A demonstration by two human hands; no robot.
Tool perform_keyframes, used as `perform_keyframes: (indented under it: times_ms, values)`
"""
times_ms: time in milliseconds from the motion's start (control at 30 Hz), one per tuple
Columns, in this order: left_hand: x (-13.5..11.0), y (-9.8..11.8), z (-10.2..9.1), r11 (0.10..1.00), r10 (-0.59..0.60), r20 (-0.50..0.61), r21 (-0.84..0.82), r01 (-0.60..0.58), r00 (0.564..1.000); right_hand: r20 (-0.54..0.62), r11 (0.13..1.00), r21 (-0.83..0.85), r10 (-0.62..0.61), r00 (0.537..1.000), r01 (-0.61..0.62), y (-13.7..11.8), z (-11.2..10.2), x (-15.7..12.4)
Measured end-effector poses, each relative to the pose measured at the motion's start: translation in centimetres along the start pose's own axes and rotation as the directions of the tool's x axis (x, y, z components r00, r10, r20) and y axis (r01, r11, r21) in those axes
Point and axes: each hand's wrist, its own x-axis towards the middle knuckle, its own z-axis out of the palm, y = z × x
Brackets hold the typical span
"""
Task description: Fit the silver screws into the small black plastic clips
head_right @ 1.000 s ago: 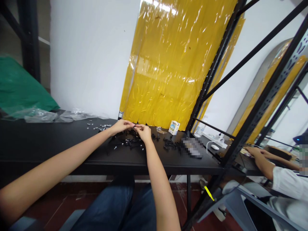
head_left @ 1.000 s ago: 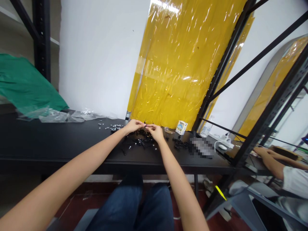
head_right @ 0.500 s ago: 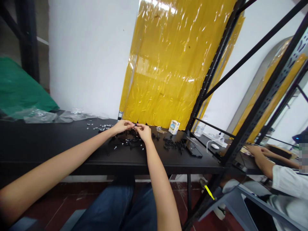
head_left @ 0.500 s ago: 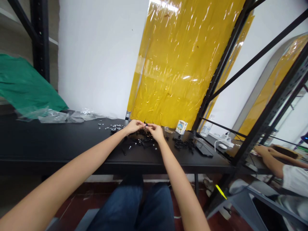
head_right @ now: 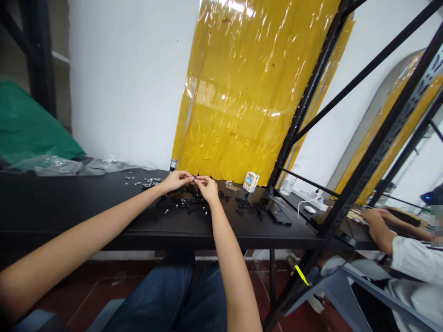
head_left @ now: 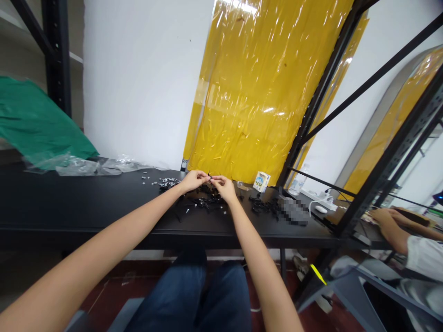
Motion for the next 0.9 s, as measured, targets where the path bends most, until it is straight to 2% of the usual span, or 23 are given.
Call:
perform_keyframes:
  times_ms: [133, 233, 333, 500, 733, 900]
  values:
    - [-0.3, 0.1, 0.0, 0.988, 0.079, 0.01, 0.136, -0.08, 0.997, 0.018, 0.998, 0.049, 0.047, 0.999, -0.048, 0.5, 0.0, 0.3]
    - [-0.7, 0.3, 0.1, 0.941, 0.171, 0.009, 0.295, -0.166, 0.985, 0.039, 0.992, 0.09, 0.079, 0.996, -0.082, 0.7, 0.0, 0.4]
    - [-1.1, 0.6, 0.1, 0.899, 0.222, 0.026, 0.382, -0.215, 0.975, 0.059, 0.979, 0.17, 0.104, 0.993, -0.113, 0.5, 0.0, 0.4]
    - [-1.2, 1.1, 0.2, 0.866, 0.205, 0.066, 0.453, -0.212, 0.977, 0.092, 0.963, 0.226, 0.127, 0.988, -0.144, -0.2, 0.0, 0.2]
    - [-1.5, 1.9, 0.4, 0.876, 0.185, 0.047, 0.445, -0.186, 0.982, 0.12, 0.955, 0.252, 0.131, 0.984, -0.157, -0.4, 0.1, 0.3]
    - [-1.6, 2.2, 0.4, 0.891, 0.124, 0.007, 0.44, -0.114, 0.992, 0.1, 0.959, 0.246, 0.121, 0.988, -0.142, -0.2, 0.0, 0.4]
